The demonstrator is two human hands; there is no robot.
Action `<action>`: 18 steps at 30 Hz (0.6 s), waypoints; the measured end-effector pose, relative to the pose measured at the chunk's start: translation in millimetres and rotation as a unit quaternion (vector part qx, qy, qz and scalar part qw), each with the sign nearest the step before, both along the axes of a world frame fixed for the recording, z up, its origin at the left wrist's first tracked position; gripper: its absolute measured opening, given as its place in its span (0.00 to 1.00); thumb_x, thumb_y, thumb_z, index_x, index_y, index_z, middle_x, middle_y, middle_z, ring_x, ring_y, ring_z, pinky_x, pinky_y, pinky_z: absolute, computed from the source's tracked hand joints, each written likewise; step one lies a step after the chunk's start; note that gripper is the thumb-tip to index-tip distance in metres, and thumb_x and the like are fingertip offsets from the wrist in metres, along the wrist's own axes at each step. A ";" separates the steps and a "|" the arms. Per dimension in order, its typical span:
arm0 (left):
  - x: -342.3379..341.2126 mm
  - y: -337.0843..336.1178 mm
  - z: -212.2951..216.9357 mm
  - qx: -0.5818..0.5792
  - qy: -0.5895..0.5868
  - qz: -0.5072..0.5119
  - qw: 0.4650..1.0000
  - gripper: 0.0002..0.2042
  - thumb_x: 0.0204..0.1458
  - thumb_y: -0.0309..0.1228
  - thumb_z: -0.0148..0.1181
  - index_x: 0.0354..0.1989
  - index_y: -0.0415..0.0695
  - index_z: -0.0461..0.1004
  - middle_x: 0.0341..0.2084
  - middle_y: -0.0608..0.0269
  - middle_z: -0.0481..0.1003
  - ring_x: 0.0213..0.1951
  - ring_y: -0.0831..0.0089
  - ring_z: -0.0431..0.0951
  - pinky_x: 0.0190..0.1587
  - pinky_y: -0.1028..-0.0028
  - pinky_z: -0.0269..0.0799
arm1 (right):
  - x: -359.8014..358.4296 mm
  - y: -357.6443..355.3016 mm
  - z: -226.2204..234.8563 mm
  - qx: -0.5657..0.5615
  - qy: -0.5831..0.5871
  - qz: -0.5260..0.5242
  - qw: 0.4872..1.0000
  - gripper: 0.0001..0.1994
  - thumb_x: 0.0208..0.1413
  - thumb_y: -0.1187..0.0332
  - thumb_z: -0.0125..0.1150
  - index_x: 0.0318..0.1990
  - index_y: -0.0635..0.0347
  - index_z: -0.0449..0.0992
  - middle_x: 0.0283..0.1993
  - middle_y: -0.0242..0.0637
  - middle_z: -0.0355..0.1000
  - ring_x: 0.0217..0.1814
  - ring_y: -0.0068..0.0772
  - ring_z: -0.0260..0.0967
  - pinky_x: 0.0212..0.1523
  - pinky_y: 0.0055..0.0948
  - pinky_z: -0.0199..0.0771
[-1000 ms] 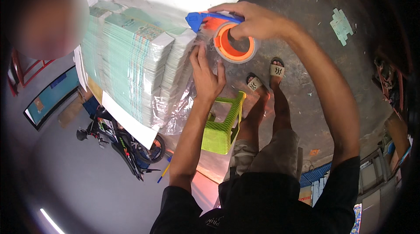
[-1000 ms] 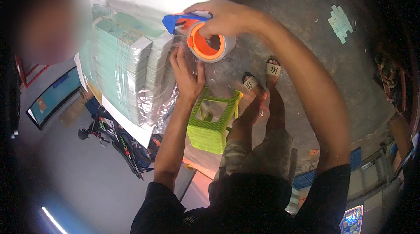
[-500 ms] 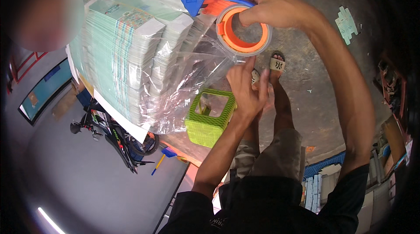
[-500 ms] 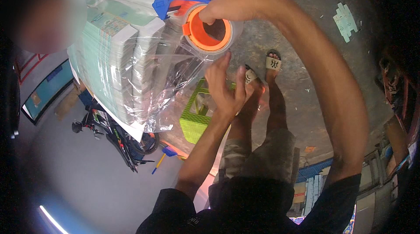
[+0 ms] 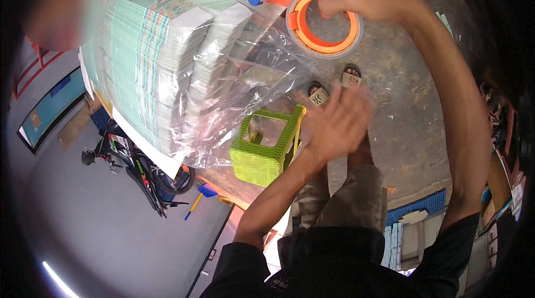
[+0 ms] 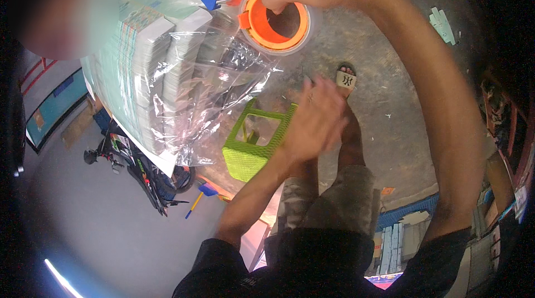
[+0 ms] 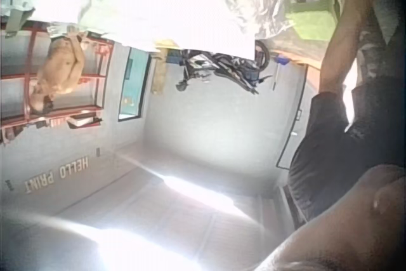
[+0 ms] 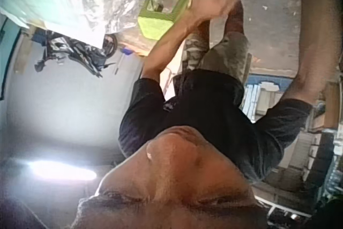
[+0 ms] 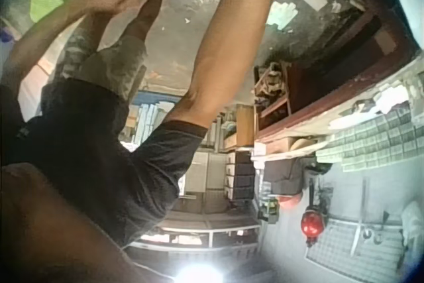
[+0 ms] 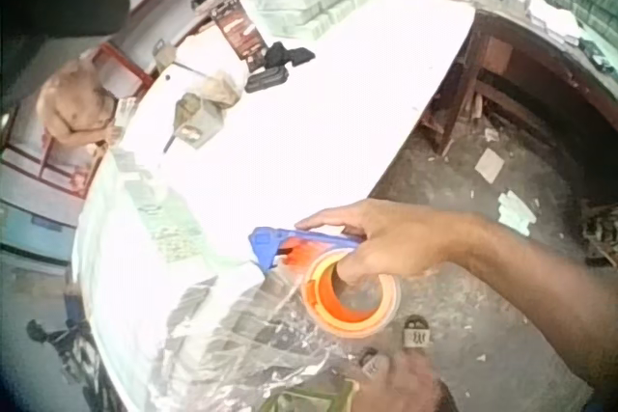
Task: The person wraps a stack of light green rectangular items in clear plastic film using a handheld tape dispenser. They smooth the film, apply tape along the edges, and rotate the bundle to secure it. The wrapped package is then lifted and placed onto a stack of similar packages. The person then handles a clear plastic bag and a small dark rectangular object on the table.
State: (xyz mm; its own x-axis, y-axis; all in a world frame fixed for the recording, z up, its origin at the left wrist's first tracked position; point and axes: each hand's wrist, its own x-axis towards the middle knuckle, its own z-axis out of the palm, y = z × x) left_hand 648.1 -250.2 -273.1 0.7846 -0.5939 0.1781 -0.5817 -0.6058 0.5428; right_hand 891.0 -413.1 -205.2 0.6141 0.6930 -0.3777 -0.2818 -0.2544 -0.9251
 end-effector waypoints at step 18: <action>112.4 147.3 30.5 0.533 -0.040 -0.086 0.841 0.33 0.66 0.49 0.47 0.67 0.30 0.63 0.75 0.46 0.53 0.74 0.57 0.55 0.77 0.58 0.39 | -28.3 10.0 -46.0 0.069 -0.052 -0.108 0.990 0.36 0.44 0.75 0.58 0.68 0.57 0.69 0.50 0.37 0.76 0.47 0.25 0.73 0.50 0.25 0.74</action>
